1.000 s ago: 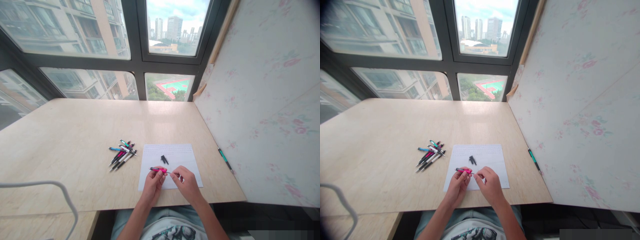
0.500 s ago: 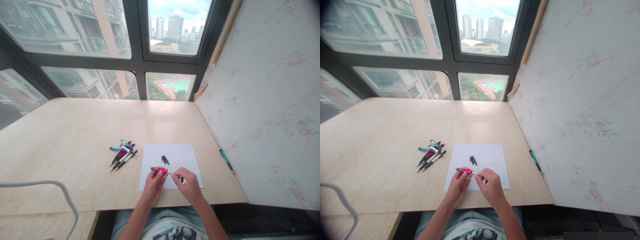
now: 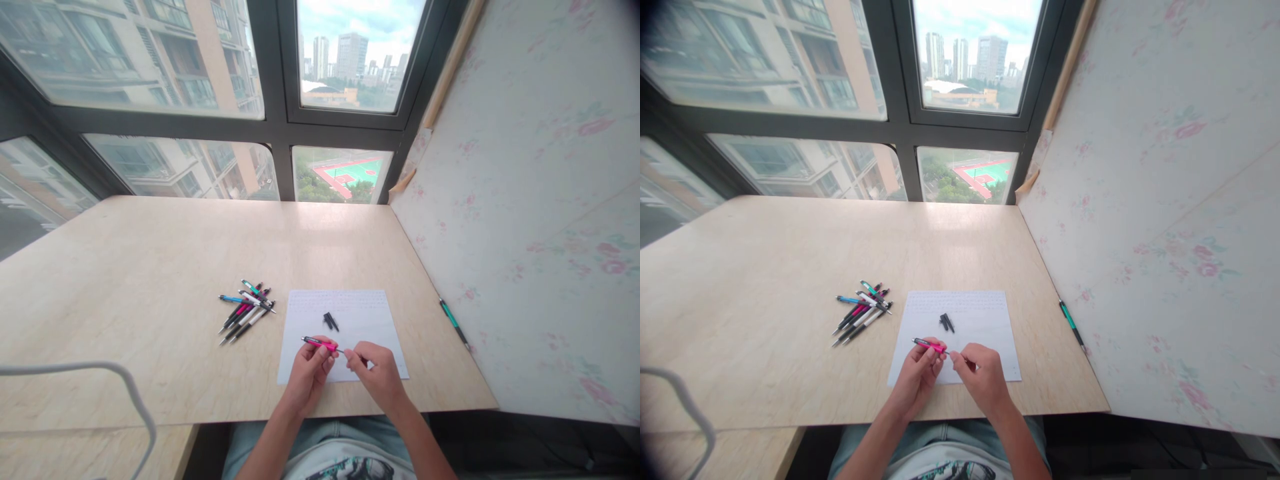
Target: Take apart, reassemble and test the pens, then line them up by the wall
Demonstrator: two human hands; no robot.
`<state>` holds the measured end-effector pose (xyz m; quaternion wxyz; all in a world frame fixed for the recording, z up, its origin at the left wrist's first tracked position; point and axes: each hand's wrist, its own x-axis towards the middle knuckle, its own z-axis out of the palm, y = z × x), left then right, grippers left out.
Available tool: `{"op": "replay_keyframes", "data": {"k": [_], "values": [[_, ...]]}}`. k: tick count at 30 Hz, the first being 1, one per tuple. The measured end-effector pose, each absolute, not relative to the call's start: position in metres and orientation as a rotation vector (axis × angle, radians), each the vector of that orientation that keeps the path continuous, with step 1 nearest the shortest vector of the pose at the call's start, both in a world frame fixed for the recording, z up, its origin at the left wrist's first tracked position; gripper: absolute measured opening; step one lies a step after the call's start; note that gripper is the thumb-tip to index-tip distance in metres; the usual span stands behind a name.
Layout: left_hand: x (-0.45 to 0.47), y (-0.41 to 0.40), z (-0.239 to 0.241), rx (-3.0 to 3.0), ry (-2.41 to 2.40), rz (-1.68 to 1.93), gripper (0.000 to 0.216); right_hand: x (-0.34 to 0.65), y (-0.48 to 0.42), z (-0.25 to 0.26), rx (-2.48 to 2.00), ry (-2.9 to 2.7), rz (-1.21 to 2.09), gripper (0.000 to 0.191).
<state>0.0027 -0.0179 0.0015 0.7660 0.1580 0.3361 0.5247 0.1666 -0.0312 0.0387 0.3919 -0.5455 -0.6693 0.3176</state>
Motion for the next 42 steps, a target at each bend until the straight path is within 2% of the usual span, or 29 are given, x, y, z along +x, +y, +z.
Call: {"op": "replay_keyframes", "data": {"k": [5,14,34,42], "values": [[0.0021,-0.0175,0.0053,0.295,0.724,1.164,0.022,0.1646,-0.0307,0.0387,-1.344,-1.708,0.836,0.036],[0.0007,-0.0167,0.0046,0.229,0.699,1.205,0.023,0.1595,-0.0317,0.0437,-1.254,-1.689,0.820,0.015],[0.0031,-0.0170,0.0054,0.289,0.743,1.166,0.022,0.1596,-0.0322,0.0436,-1.277,-1.714,0.573,0.021],[0.0009,-0.0171,0.0039,0.225,0.697,1.175,0.021,0.1578,-0.0332,0.0406,-1.279,-1.693,0.639,0.016]]}}
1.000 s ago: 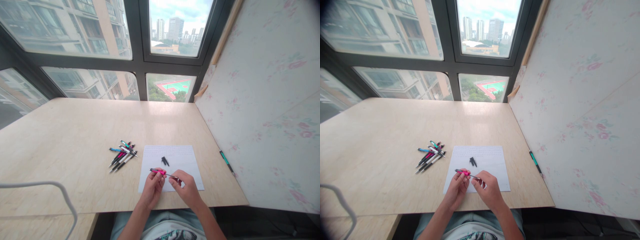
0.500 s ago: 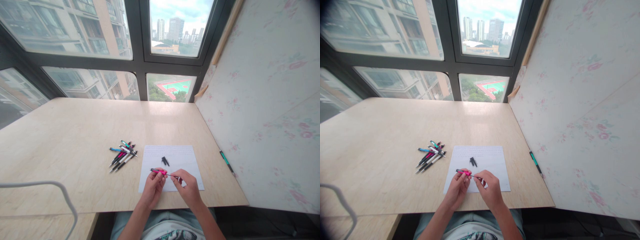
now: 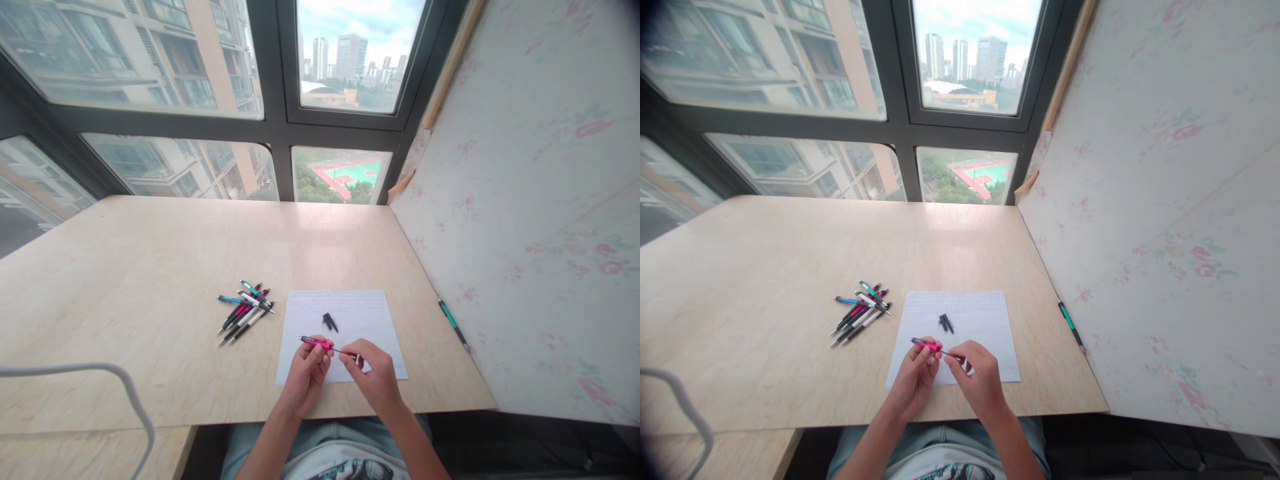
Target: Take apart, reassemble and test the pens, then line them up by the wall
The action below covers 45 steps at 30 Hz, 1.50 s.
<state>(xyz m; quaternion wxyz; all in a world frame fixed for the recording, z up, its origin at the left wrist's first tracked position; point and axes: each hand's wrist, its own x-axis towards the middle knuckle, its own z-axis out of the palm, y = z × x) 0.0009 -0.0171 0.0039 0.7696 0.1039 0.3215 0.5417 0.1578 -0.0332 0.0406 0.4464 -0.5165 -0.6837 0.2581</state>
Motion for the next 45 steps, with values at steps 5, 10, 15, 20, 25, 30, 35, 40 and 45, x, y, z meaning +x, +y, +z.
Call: {"op": "replay_keyframes", "data": {"k": [5,10,15,20,25,30,35,40,45], "values": [[0.000,-0.017,0.003,0.192,0.697,1.194,0.025,0.163,-0.029,0.030,-1.259,-1.722,0.768,0.018],[0.001,-0.016,0.005,0.195,0.707,1.194,0.026,0.169,-0.004,0.013,-1.452,-1.785,0.628,0.024],[0.001,-0.015,0.005,0.209,0.724,1.207,0.025,0.166,0.025,0.008,-1.599,-1.980,0.560,0.035],[0.001,-0.014,0.002,0.218,0.719,1.208,0.022,0.161,0.035,0.009,-1.712,-2.076,0.566,0.039],[0.002,-0.014,0.004,0.216,0.725,1.227,0.021,0.161,0.037,0.009,-1.732,-2.102,0.568,0.037],[0.002,-0.013,0.006,0.221,0.738,1.245,0.023,0.159,0.037,0.008,-1.758,-2.103,0.575,0.031],[0.003,-0.013,0.011,0.227,0.759,1.239,0.024,0.158,0.037,0.007,-1.797,-2.050,0.622,0.025],[0.003,-0.013,0.011,0.232,0.765,1.240,0.024,0.161,0.037,0.006,-1.802,-1.987,0.611,0.017],[0.003,-0.013,0.009,0.245,0.773,1.246,0.023,0.169,0.031,0.006,-1.724,-1.875,0.605,0.008]]}}
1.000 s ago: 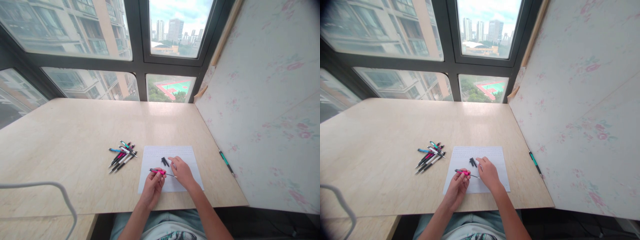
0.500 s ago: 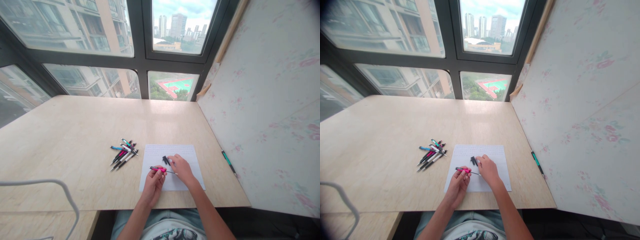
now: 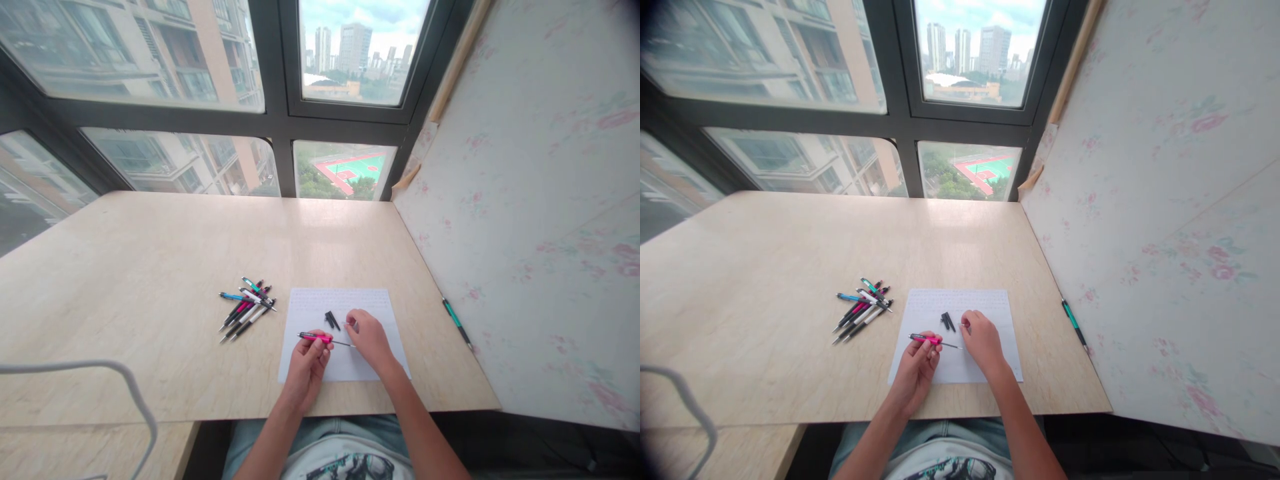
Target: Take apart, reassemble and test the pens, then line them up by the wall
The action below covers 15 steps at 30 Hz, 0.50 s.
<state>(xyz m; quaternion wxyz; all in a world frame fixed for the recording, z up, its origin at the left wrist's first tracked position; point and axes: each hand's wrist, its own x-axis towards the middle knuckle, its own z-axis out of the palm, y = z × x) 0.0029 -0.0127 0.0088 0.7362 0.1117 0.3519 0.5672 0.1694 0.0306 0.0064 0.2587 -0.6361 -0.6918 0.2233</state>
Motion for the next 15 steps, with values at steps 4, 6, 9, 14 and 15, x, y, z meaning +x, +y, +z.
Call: {"op": "replay_keyframes", "data": {"k": [4,6,9,14,15], "values": [[0.003,-0.012,0.008,0.249,0.774,1.270,0.020,0.179,0.017,0.008,-1.629,-1.647,0.760,0.007],[0.002,-0.012,0.007,0.242,0.772,1.284,0.021,0.185,0.008,0.010,-1.593,-1.516,0.881,0.013],[0.002,-0.012,0.005,0.230,0.782,1.301,0.021,0.192,-0.006,0.016,-1.556,-1.404,0.985,0.019],[0.001,-0.012,0.003,0.231,0.797,1.313,0.022,0.195,-0.019,0.031,-1.489,-1.360,1.031,0.020],[0.001,-0.012,0.003,0.232,0.797,1.313,0.022,0.194,-0.020,0.033,-1.483,-1.364,1.031,0.020]]}}
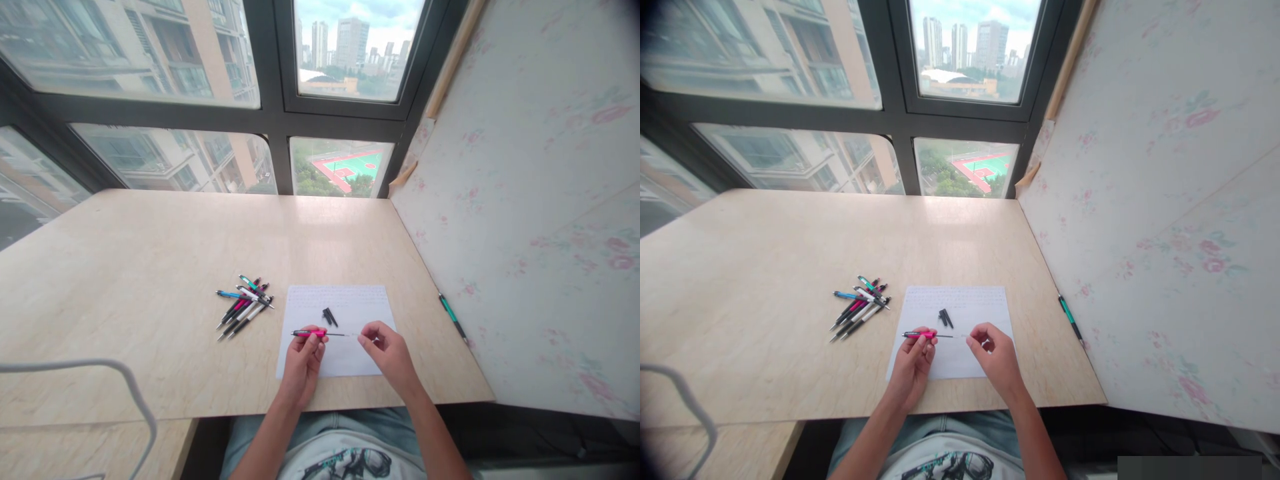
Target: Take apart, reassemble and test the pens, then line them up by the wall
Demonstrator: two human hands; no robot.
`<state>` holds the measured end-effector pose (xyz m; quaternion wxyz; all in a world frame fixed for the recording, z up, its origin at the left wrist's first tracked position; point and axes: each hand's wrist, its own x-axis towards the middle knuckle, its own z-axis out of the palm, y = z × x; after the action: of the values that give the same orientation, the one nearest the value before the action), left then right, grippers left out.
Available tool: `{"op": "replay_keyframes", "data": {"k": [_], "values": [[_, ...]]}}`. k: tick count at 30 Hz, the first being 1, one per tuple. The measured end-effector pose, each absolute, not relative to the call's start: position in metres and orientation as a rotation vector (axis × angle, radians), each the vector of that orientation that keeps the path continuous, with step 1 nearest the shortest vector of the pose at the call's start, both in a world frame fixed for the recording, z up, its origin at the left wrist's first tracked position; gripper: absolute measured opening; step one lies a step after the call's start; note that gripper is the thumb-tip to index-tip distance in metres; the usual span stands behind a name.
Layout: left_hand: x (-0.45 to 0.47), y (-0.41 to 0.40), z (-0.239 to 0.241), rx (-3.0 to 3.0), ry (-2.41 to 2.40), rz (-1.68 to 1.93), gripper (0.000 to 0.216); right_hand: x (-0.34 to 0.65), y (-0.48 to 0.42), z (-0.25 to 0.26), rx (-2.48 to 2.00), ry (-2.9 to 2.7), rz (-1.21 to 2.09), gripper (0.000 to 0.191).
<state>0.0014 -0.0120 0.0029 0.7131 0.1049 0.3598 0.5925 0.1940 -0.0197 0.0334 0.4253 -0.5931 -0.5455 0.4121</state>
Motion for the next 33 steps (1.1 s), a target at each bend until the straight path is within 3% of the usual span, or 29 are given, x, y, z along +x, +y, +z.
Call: {"op": "replay_keyframes", "data": {"k": [13,26,33], "values": [[0.003,-0.016,0.001,0.314,0.786,1.272,0.020,0.182,-0.023,0.037,-1.515,-1.493,0.951,0.010],[0.004,-0.016,0.011,0.271,0.808,1.297,0.024,0.187,-0.028,0.043,-1.498,-1.446,0.921,0.023],[0.004,-0.018,0.007,0.329,0.784,1.242,0.022,0.179,-0.028,0.043,-1.482,-1.506,0.893,0.014]]}}
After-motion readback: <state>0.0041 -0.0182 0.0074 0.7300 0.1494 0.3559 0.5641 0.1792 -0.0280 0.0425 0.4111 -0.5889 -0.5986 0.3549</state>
